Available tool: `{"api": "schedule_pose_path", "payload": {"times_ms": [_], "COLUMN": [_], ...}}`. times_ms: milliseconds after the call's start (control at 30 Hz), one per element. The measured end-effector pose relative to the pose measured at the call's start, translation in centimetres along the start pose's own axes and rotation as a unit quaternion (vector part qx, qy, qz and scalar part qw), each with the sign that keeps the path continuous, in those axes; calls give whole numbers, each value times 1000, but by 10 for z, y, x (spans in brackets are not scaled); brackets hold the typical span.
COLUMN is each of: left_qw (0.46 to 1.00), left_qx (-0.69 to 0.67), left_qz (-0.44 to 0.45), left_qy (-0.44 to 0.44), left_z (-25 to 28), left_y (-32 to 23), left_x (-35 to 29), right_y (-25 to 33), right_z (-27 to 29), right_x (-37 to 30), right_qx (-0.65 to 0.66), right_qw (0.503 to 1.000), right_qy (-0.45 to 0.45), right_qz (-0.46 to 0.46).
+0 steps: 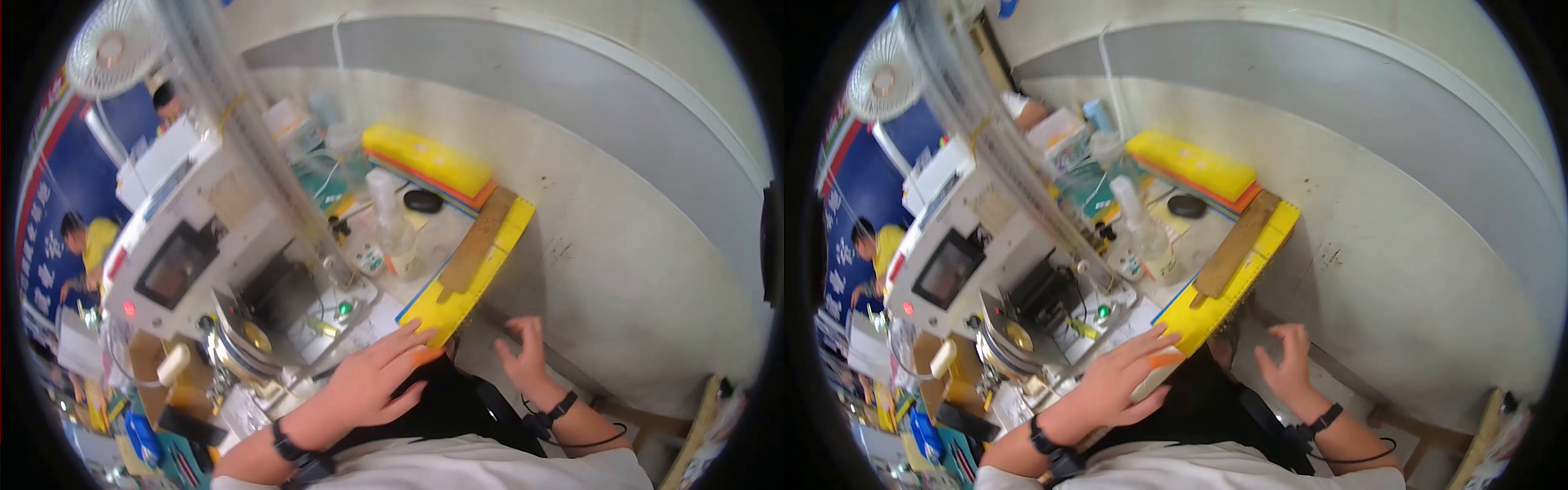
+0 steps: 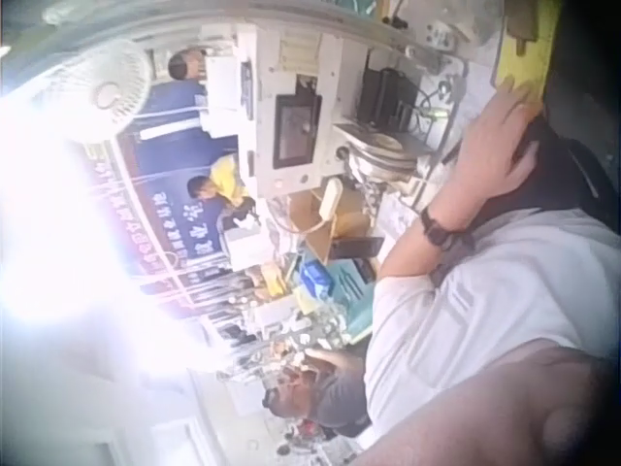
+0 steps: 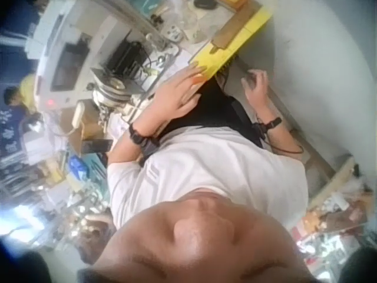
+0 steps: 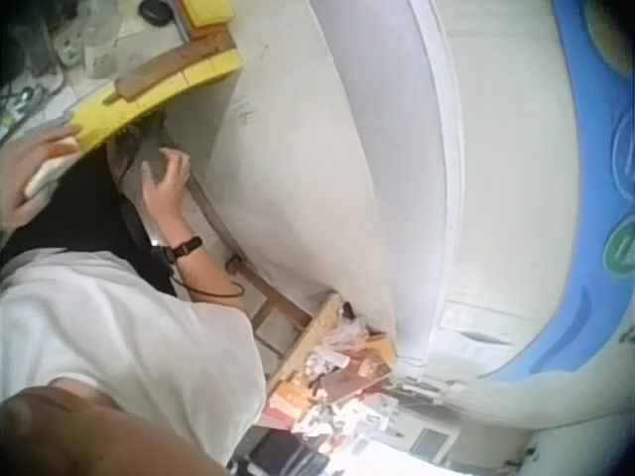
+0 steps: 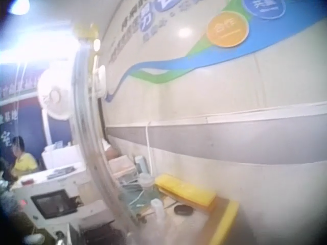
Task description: Assembling and inspecting small components using a bench-mounted machine and manual tools like tweezers and a syringe.
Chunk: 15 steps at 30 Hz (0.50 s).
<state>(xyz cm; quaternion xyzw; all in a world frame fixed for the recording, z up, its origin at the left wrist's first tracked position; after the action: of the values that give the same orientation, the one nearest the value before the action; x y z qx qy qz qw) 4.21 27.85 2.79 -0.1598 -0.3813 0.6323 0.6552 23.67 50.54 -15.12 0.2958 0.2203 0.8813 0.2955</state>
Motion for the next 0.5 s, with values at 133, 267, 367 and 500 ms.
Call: {"api": "schedule_pose_path", "payload": {"times_ms": [133, 267, 367, 500], "left_qw": [995, 991, 988, 984], "left_qx": [12, 73, 116, 143], "left_qz": [66, 84, 87, 100], "left_qy": [69, 69, 53, 33], "left_z": [-3, 0, -7, -11], "left_y": [11, -8, -8, -5], "left_x": [-115, -191, -229, -243], "right_y": [20, 29, 16, 7], "right_z": [3, 26, 32, 26], "right_x": [-82, -123, -147, -146], "right_qx": [-23, -84, -164, -122], "right_qw": [956, 910, 922, 911], "right_qy": [291, 383, 334, 358], "right_qz": [2, -135, -110, -167]}}
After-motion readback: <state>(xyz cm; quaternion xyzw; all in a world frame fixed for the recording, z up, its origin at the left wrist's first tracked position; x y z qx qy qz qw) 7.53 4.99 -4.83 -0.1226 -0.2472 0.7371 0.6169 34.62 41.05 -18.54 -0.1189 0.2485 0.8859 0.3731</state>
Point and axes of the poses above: each hand's wrist, its own x-axis towards the middle knuckle, its own z-axis out of the back of the hand, y = z × x, the point moved 3 cm from there along x, towards the middle knuckle, and after that the axes turned 15 degrees about -x, right-handed, at the moved point
